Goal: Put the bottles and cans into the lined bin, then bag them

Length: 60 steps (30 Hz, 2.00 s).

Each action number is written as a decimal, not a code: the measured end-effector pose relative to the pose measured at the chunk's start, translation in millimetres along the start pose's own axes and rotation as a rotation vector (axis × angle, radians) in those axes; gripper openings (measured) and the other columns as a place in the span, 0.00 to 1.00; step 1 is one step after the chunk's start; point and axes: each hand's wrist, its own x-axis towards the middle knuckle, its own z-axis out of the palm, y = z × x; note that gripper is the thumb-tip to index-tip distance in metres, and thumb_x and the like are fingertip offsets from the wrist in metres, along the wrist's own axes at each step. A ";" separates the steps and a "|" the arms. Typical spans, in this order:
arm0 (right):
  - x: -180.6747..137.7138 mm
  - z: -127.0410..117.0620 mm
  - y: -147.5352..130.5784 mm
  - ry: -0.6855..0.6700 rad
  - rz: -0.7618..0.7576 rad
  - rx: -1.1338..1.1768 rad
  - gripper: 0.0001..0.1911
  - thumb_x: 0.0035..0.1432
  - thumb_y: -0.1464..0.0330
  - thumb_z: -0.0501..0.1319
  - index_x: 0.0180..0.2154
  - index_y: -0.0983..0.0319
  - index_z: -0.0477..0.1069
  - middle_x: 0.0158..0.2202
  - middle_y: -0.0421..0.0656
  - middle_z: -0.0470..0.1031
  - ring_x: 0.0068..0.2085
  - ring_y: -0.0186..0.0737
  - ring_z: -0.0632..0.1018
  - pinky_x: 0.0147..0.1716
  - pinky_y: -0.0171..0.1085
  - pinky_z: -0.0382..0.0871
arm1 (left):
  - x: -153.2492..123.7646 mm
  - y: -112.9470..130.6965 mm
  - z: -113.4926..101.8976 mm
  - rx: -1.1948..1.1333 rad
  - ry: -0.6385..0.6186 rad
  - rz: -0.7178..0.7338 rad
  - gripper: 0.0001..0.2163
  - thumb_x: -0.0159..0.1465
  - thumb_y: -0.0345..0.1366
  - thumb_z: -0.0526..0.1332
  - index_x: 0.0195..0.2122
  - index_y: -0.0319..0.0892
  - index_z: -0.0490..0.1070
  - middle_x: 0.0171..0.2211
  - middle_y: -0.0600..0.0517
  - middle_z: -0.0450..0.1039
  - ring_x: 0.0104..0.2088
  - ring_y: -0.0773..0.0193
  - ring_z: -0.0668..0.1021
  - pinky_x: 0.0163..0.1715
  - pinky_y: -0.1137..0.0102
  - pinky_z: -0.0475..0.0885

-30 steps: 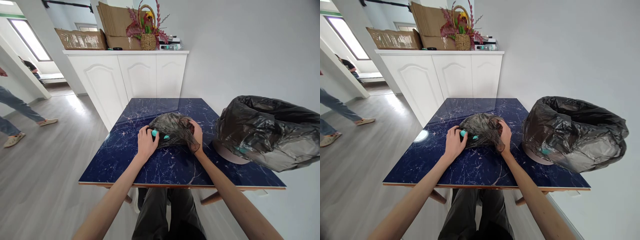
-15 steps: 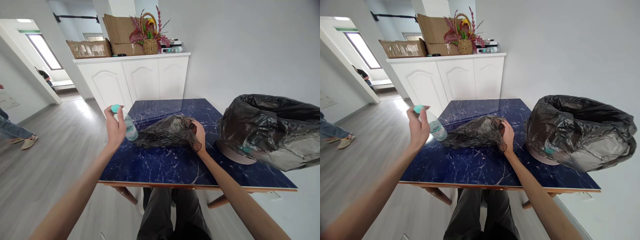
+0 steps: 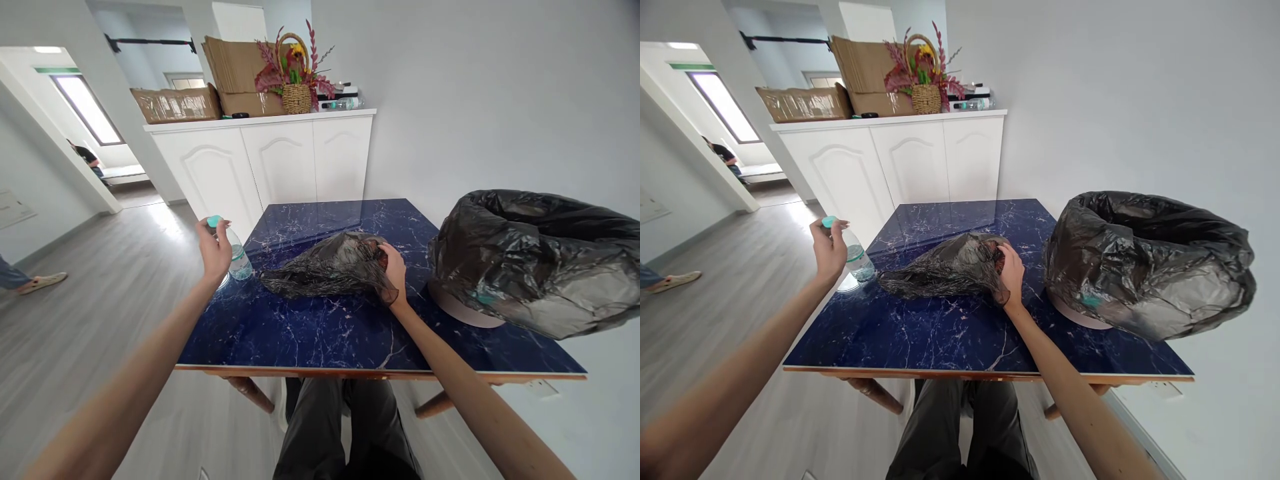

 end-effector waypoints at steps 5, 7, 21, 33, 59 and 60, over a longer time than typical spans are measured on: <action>-0.5 -0.1 -0.6 -0.012 0.005 -0.014 0.27 0.72 0.57 0.52 0.66 0.59 0.66 0.69 0.56 0.70 0.69 0.56 0.70 0.67 0.59 0.63 | -0.1 -10.2 1.1 -0.014 -0.014 -0.042 0.12 0.77 0.48 0.55 0.53 0.46 0.61 0.50 0.41 0.81 0.53 0.54 0.82 0.54 0.55 0.78; -0.8 -0.3 -0.8 -0.016 0.011 -0.022 0.27 0.72 0.56 0.52 0.67 0.58 0.66 0.69 0.56 0.69 0.69 0.57 0.69 0.67 0.60 0.62 | -1.8 -11.2 0.2 -0.013 -0.045 -0.063 0.15 0.76 0.49 0.58 0.55 0.46 0.62 0.52 0.40 0.80 0.55 0.53 0.81 0.56 0.54 0.77; -1.1 2.0 3.8 0.003 0.030 0.023 0.27 0.69 0.57 0.55 0.65 0.58 0.67 0.67 0.56 0.71 0.69 0.56 0.70 0.67 0.59 0.63 | -33.7 37.9 -22.6 0.204 -0.044 0.288 0.17 0.71 0.40 0.62 0.59 0.41 0.66 0.60 0.37 0.67 0.67 0.44 0.69 0.69 0.43 0.62; -0.7 -0.6 2.8 0.011 0.035 0.028 0.27 0.68 0.59 0.54 0.65 0.58 0.67 0.67 0.55 0.71 0.68 0.55 0.70 0.66 0.58 0.65 | -119.1 84.0 64.5 0.069 -0.954 0.391 0.17 0.78 0.36 0.48 0.59 0.45 0.73 0.63 0.42 0.76 0.66 0.52 0.75 0.69 0.50 0.68; 5.5 -0.9 -1.0 0.023 0.058 0.043 0.27 0.66 0.59 0.55 0.63 0.59 0.68 0.64 0.56 0.73 0.65 0.56 0.72 0.65 0.57 0.65 | -125.5 131.5 93.1 0.350 -0.809 0.129 0.16 0.73 0.42 0.59 0.59 0.42 0.67 0.48 0.43 0.83 0.48 0.44 0.84 0.55 0.50 0.71; 5.2 -1.0 -1.2 0.023 0.058 0.042 0.27 0.66 0.58 0.55 0.63 0.59 0.68 0.64 0.56 0.73 0.65 0.56 0.72 0.65 0.57 0.65 | -120.6 133.3 85.7 0.350 -0.778 0.167 0.15 0.75 0.43 0.57 0.58 0.42 0.67 0.50 0.42 0.82 0.49 0.45 0.84 0.55 0.50 0.70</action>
